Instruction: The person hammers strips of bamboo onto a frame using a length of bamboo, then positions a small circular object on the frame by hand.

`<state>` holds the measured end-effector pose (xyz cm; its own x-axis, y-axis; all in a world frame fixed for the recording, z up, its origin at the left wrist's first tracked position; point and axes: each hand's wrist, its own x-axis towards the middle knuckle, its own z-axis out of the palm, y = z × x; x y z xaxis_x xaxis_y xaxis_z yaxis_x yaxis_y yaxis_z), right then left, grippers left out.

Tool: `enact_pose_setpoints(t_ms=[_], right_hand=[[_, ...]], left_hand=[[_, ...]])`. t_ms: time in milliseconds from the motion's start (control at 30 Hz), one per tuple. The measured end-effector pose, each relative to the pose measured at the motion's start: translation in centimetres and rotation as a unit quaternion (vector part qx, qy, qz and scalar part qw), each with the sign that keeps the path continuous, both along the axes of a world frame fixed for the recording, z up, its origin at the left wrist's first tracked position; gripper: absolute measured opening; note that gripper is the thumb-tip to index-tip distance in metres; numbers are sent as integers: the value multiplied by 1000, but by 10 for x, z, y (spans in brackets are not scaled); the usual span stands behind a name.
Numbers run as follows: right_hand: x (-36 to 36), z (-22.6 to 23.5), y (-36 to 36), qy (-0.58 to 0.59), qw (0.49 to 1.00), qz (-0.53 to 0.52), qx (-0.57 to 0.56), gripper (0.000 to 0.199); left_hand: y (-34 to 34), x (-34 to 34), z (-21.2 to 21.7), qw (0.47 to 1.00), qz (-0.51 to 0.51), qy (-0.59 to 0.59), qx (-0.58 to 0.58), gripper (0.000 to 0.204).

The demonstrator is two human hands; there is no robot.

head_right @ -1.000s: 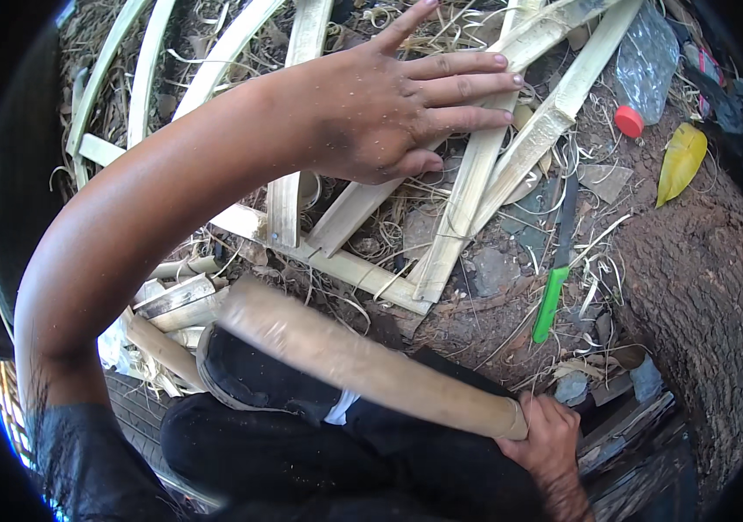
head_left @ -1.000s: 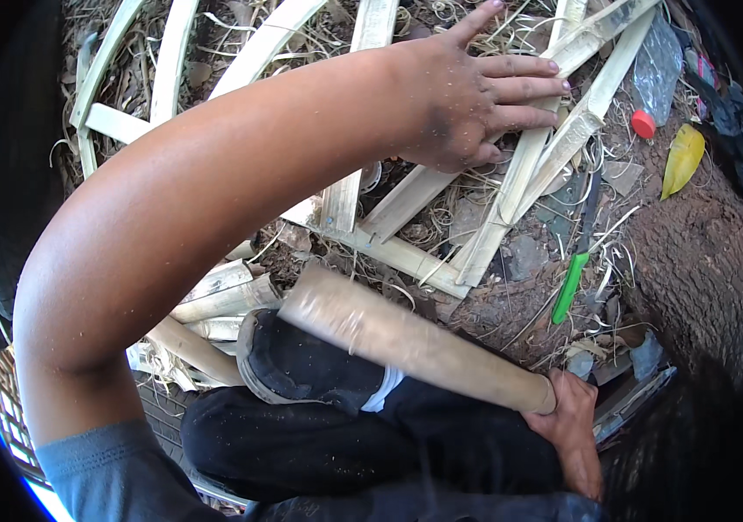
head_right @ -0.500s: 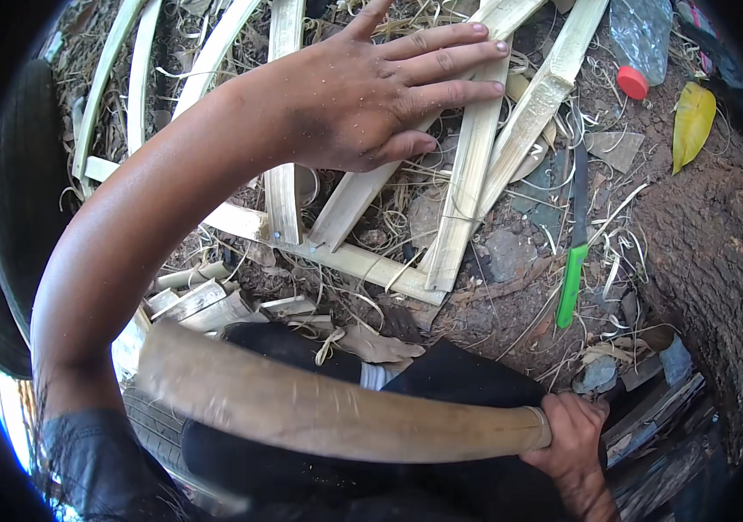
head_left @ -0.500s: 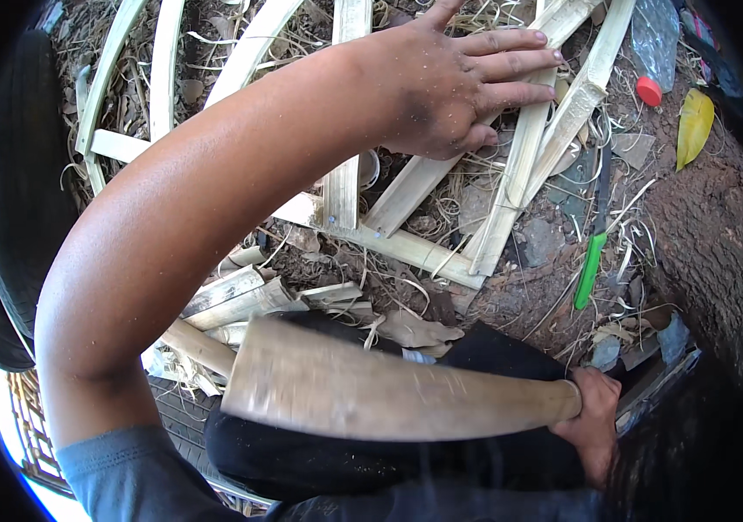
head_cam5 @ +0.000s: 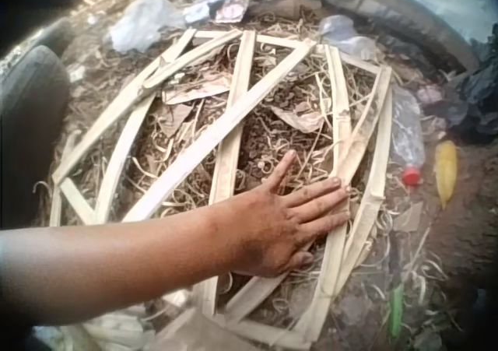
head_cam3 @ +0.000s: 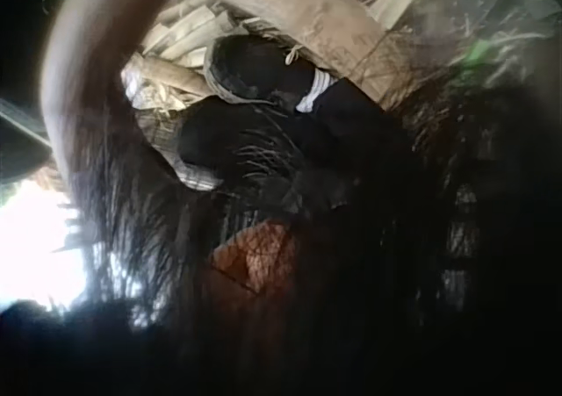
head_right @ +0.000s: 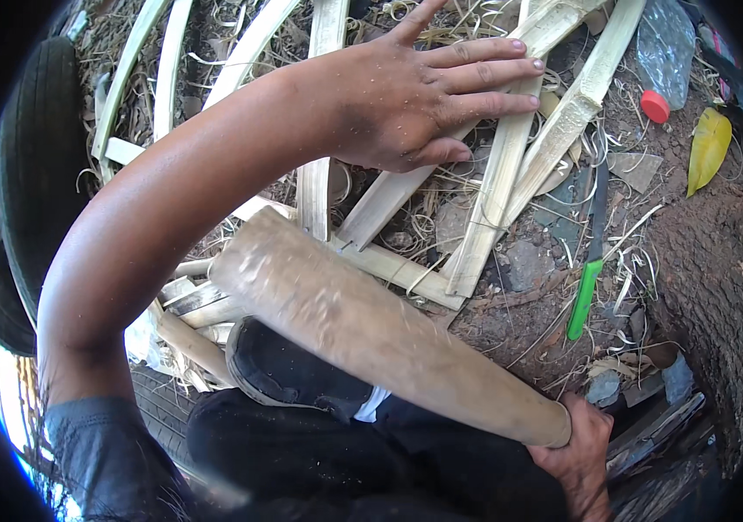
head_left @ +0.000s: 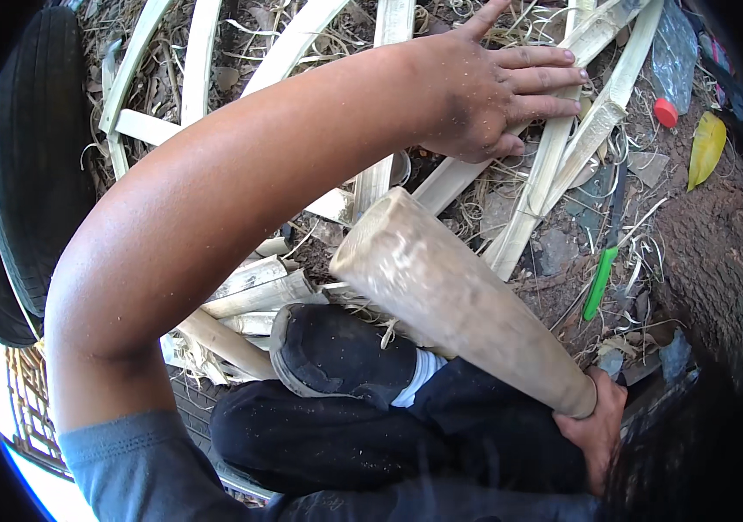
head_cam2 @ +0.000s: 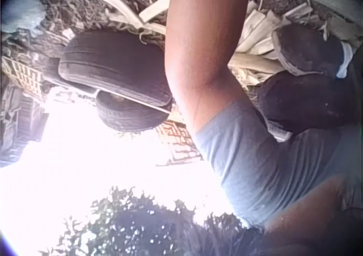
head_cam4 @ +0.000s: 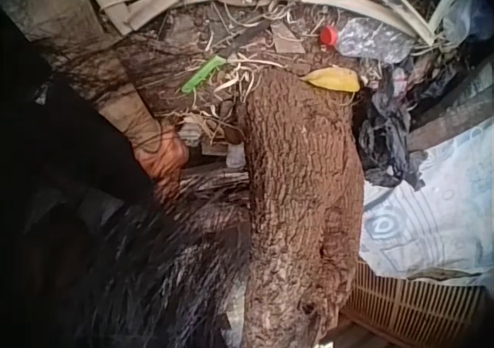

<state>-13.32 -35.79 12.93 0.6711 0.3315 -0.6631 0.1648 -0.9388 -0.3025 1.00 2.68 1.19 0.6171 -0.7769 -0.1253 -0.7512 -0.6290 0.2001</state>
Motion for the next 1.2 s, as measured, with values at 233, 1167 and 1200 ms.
enact_pose_setpoints(t_ms=[233,1167,1200], right_hand=[[-16,5,-19,-23,999,26,-10,63],[-13,19,71,-62,992,96,61,48],[-14,17,69,-113,986,116,34,48]], left_hand=[[-26,-6,-29,993,90,-65,-29,58],[-18,-12,-34,996,78,-36,-11,61],[-19,-8,-34,996,79,-49,-16,61]])
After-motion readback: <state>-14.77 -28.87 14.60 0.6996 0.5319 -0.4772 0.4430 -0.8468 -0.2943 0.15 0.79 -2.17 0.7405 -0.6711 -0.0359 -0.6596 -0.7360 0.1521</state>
